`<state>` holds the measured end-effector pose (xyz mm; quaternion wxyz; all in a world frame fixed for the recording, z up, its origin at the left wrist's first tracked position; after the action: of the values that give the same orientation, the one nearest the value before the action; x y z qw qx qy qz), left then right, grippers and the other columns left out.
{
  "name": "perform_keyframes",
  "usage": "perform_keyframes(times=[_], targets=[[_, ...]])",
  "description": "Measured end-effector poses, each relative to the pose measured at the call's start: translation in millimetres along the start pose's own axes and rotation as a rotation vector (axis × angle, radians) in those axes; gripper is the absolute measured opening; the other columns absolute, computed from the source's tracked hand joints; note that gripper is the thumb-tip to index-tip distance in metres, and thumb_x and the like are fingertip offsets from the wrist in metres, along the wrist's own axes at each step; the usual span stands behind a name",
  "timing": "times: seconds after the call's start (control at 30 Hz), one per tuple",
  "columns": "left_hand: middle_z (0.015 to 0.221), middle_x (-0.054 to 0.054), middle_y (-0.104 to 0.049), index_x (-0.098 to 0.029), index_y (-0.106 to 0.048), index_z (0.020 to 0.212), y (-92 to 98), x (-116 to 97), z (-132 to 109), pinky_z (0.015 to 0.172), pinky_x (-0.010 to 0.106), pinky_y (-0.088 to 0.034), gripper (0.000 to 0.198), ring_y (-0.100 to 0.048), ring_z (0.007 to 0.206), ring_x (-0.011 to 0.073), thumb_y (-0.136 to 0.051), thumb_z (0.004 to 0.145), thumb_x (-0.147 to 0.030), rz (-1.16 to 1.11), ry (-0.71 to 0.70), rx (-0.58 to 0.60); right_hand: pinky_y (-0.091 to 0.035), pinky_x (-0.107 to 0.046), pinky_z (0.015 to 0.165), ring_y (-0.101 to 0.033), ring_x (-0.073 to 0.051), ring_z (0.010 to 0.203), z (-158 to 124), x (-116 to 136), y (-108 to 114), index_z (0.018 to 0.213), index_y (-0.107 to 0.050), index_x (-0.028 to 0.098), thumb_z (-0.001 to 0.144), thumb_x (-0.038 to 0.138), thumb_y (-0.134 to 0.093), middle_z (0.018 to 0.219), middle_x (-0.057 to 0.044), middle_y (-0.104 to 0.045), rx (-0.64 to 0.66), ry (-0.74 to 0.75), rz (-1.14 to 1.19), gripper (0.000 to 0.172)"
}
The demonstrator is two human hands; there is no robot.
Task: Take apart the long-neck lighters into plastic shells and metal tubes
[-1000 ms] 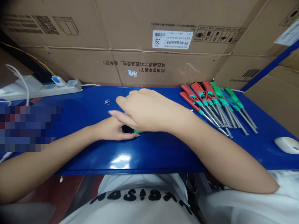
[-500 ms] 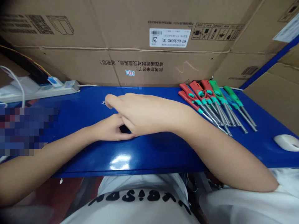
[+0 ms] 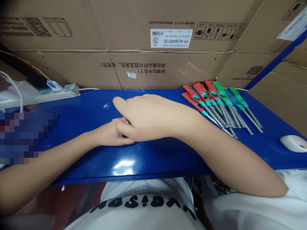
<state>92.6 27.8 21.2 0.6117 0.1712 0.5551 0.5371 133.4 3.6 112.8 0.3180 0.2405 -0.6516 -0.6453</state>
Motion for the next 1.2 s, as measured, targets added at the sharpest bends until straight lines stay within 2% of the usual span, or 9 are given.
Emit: perform_keyframes(times=[0.1, 0.23, 0.4, 0.57, 0.63, 0.77, 0.97, 1.1, 1.2], targets=[[0.105, 0.009, -0.072, -0.017, -0.067, 0.108, -2.4, 1.8, 0.0, 0.086, 0.037, -0.057, 0.028, -0.069, 0.097, 0.0247, -0.067, 0.090, -0.037, 0.029, 0.013, 0.023, -0.030, -0.030, 0.061, -0.057, -0.019, 0.070, 0.3, -5.7, -1.3, 0.101, -0.061, 0.016, 0.101, 0.031, -0.041, 0.085, -0.009, -0.069, 0.003, -0.042, -0.062, 0.025], [0.105, 0.009, -0.072, -0.017, -0.066, 0.107, -1.3, -1.3, 0.5, 0.090, 0.037, -0.056, 0.026, -0.069, 0.099, 0.0241, -0.067, 0.090, -0.036, 0.012, -0.026, 0.009, -0.031, -0.029, 0.059, -0.055, -0.016, 0.065, -2.5, -3.3, -3.7, 0.110, -0.058, 0.017, 0.097, 0.021, -0.044, 0.086, -0.006, -0.069, 0.050, -0.010, 0.020, 0.019], [0.106, 0.009, -0.074, -0.017, -0.066, 0.112, -4.0, 1.3, -0.4, 0.089, 0.037, -0.057, 0.028, -0.070, 0.098, 0.0249, -0.067, 0.090, -0.033, -0.006, 0.010, 0.032, -0.030, -0.030, 0.060, -0.057, -0.018, 0.069, -0.2, -0.3, 0.0, 0.106, -0.059, 0.014, 0.102, 0.029, -0.039, 0.085, -0.009, -0.068, 0.003, -0.026, -0.058, 0.025], [0.104, 0.008, -0.074, -0.018, -0.068, 0.104, -0.5, -1.8, 0.4, 0.093, 0.038, -0.056, 0.021, -0.069, 0.102, 0.0250, -0.068, 0.089, -0.032, -0.044, -0.023, 0.001, -0.029, -0.029, 0.059, -0.054, -0.016, 0.066, -0.6, 10.2, -2.7, 0.114, -0.057, 0.017, 0.096, 0.019, -0.045, 0.089, -0.007, -0.070, 0.015, 0.061, 0.002, 0.022], [0.101, 0.007, -0.074, -0.018, -0.068, 0.102, 1.0, -1.3, 1.1, 0.093, 0.038, -0.056, 0.021, -0.069, 0.100, 0.0246, -0.069, 0.088, -0.033, -0.062, -0.026, -0.007, -0.029, -0.029, 0.058, -0.054, -0.017, 0.067, -0.7, 8.5, -0.5, 0.115, -0.057, 0.017, 0.094, 0.018, -0.045, 0.091, -0.008, -0.070, 0.000, 0.028, -0.010, 0.024], [0.105, 0.007, -0.075, -0.019, -0.068, 0.109, 0.9, -1.3, 1.8, 0.093, 0.038, -0.055, 0.024, -0.069, 0.101, 0.0239, -0.070, 0.089, -0.034, -0.057, -0.029, 0.005, -0.027, -0.030, 0.057, -0.055, -0.018, 0.064, -0.9, -2.5, -0.4, 0.102, -0.062, 0.015, 0.094, 0.018, -0.046, 0.083, -0.010, -0.069, 0.009, -0.105, -0.120, 0.017], [0.094, 0.006, -0.074, -0.018, -0.068, 0.096, 4.2, -3.8, 2.1, 0.084, 0.033, -0.056, 0.020, -0.070, 0.091, 0.0218, -0.070, 0.089, -0.036, -0.058, -0.034, -0.021, -0.031, -0.029, 0.055, -0.053, -0.015, 0.063, -7.5, 6.7, -1.2, 0.112, -0.057, 0.018, 0.094, 0.019, -0.048, 0.093, -0.006, -0.069, 0.015, -0.006, 0.023, 0.020], [0.100, 0.007, -0.074, -0.018, -0.069, 0.099, 1.6, -2.2, 2.2, 0.087, 0.035, -0.056, 0.021, -0.070, 0.097, 0.0234, -0.072, 0.089, -0.036, -0.048, -0.022, 0.006, -0.030, -0.032, 0.058, -0.058, -0.020, 0.066, -5.2, -3.4, 1.7, 0.096, -0.065, 0.016, 0.097, 0.023, -0.044, 0.085, -0.011, -0.070, 0.002, -0.129, -0.154, 0.022], [0.101, 0.007, -0.075, -0.018, -0.069, 0.102, 1.2, -1.3, 2.2, 0.086, 0.035, -0.056, 0.023, -0.070, 0.096, 0.0230, -0.072, 0.089, -0.036, -0.054, -0.018, 0.008, -0.028, -0.031, 0.057, -0.056, -0.018, 0.063, -2.4, 2.1, -1.0, 0.095, -0.066, 0.018, 0.095, 0.019, -0.046, 0.085, -0.009, -0.071, 0.030, -0.063, -0.136, 0.020]])
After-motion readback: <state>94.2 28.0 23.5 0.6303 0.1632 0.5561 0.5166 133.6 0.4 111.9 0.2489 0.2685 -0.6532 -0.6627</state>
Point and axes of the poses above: each hand's wrist, its own z-axis towards the middle knuckle, its own y-axis out of the back of the hand, x = y × z, the point moved 10 cm from there along z, towards the middle knuckle
